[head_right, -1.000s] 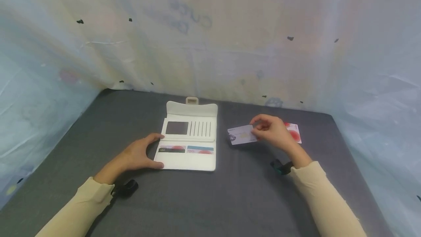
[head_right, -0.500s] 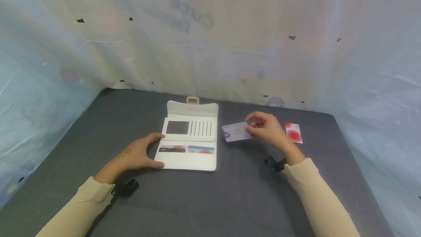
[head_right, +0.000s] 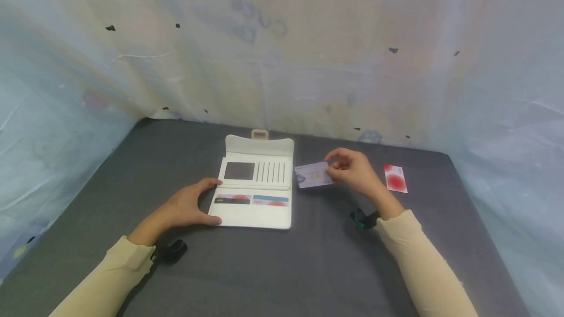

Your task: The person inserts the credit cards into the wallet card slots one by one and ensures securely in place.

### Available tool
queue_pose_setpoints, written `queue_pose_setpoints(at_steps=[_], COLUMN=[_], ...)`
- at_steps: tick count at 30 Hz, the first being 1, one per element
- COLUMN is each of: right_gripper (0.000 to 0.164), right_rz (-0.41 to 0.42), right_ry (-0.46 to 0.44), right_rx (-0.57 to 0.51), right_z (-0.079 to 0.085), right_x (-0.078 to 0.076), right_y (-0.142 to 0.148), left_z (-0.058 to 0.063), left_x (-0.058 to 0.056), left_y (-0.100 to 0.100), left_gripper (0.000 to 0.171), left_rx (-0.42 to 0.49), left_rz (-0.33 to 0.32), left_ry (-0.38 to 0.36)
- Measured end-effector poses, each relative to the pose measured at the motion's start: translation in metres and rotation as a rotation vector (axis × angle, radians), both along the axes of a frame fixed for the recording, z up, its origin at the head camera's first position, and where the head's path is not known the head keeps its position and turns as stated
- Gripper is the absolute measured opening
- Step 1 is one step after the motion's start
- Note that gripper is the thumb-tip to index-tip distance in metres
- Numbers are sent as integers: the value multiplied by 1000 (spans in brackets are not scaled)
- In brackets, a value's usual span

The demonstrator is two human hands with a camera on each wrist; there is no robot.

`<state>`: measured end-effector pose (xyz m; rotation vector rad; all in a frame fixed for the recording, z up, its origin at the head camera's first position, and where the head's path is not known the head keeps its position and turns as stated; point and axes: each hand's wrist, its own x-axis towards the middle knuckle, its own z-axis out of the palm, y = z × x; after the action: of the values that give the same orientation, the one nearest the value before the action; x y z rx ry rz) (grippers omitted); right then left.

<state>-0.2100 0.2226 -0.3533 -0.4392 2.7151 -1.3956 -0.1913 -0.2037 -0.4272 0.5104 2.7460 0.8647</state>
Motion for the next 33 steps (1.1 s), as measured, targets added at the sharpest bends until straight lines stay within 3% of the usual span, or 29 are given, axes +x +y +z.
queue_pose_setpoints(at_steps=[20,33], right_gripper=[23,23], right_rz=[-50,-127], right_ry=[20,-20], right_rx=[-19,-61], right_z=[-3,-17], right_x=[-15,-21], right_y=[-39,-76], left_z=[1,1], left_x=[0,-1], left_y=[0,1], left_gripper=[100,98], left_rx=[-32,-12], left_rz=[36,22], left_ry=[-25,-20])
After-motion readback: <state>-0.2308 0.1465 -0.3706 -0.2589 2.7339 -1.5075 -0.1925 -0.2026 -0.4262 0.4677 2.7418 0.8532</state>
